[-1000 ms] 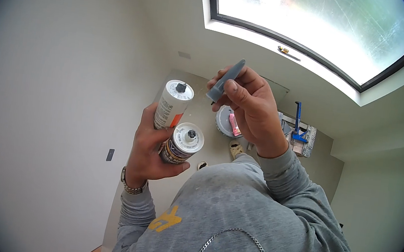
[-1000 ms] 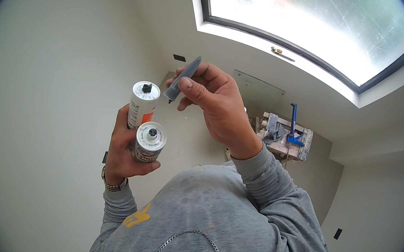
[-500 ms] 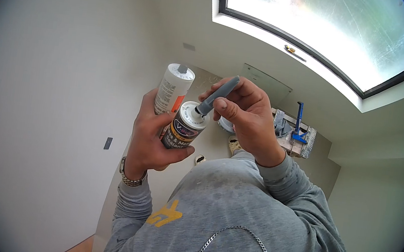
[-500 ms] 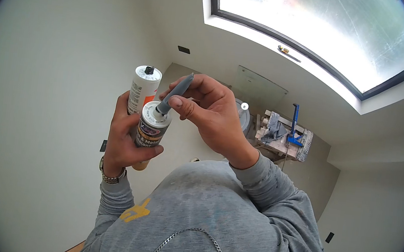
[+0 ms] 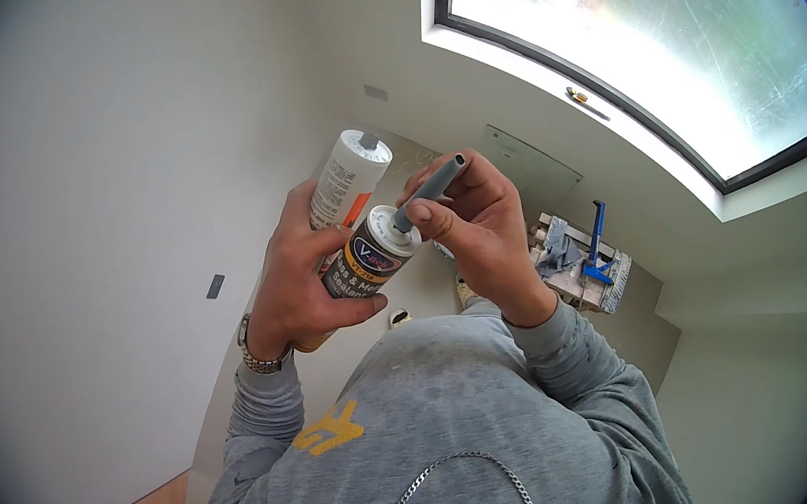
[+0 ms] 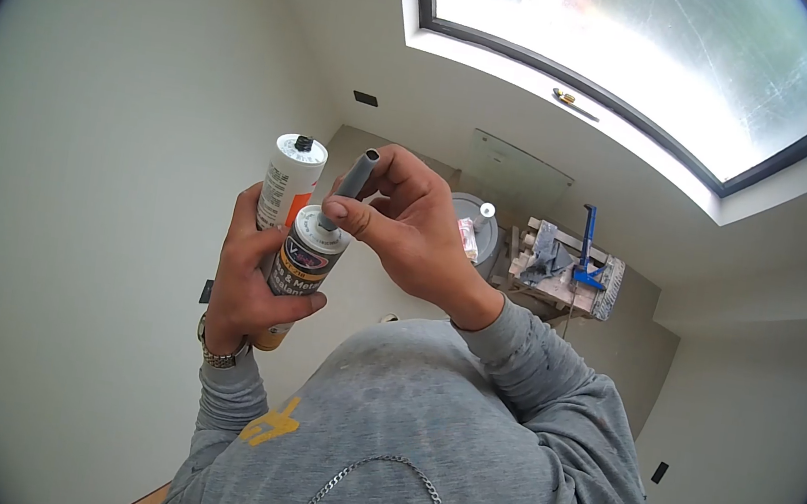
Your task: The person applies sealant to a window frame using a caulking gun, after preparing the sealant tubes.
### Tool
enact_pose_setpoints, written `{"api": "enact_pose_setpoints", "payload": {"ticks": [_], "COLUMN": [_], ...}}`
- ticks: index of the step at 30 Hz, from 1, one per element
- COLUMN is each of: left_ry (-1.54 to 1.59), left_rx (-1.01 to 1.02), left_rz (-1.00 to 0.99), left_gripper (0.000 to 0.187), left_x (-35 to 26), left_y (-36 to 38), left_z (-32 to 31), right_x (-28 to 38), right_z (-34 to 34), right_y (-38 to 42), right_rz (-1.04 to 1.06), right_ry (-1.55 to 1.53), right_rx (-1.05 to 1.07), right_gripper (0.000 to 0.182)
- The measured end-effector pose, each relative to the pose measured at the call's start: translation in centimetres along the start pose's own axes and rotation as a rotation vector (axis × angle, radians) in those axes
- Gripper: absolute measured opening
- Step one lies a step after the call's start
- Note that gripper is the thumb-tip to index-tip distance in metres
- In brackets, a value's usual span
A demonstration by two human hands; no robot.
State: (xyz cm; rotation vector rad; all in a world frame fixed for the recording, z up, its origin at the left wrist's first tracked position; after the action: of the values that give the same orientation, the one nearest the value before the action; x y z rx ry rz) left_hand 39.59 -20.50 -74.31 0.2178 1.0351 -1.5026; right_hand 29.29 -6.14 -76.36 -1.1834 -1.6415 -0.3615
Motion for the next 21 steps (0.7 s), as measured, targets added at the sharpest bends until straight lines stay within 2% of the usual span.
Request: {"api": "enact_pose_setpoints", "payload": {"ticks": [3,6,9,19,21], "left_ry": [0.011,-0.027,-0.038,-0.237,-0.232], "left_rx": [0.002,-0.004,-0.034,-0.068,-0.094], "left_rz": [0.001,-0.009,-0.012,-0.01,0.007], "left_gripper": [0.056,0.056,0.055,0.052,0.052], "left_x": [-0.1,-0.3,-1.4,-4.3,-4.7], "left_y": [0.0,-0.1,0.3,1.2,1.2], "left_z": [-0.2,-0.4,-0.7,-2.3,-2.5], "right_x": [0.1,0.3,0.0,0.1,1.0], "right_z": [-0.1,-0.1,0.4,2.5,2.8], "right_y": [0.3,0.5,1.4,2.0,2.0], "right_rz": [-0.083,-0.072,-0.1,-0.214,-0.117], "right_ry": [-0.067,0.018,-0.075,-0.056,-0.08], "right_rx": [-0.055,-0.133,-0.135,-0.041,-0.001], "right_gripper": [0.025,0.026,0.029,0.042,0.04]}}
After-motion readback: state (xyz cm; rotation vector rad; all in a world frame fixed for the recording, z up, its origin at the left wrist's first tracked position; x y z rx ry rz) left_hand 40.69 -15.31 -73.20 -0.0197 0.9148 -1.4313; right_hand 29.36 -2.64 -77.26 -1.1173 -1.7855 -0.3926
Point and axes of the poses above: each hand's wrist, its own y-axis away from the middle knuckle, its own z-axis out of the back of the hand, x = y × z, the point moved 8 cm from there along -y, towards the middle knuckle, and after that the axes turned 11 degrees about -x, right-handed, at the moved point
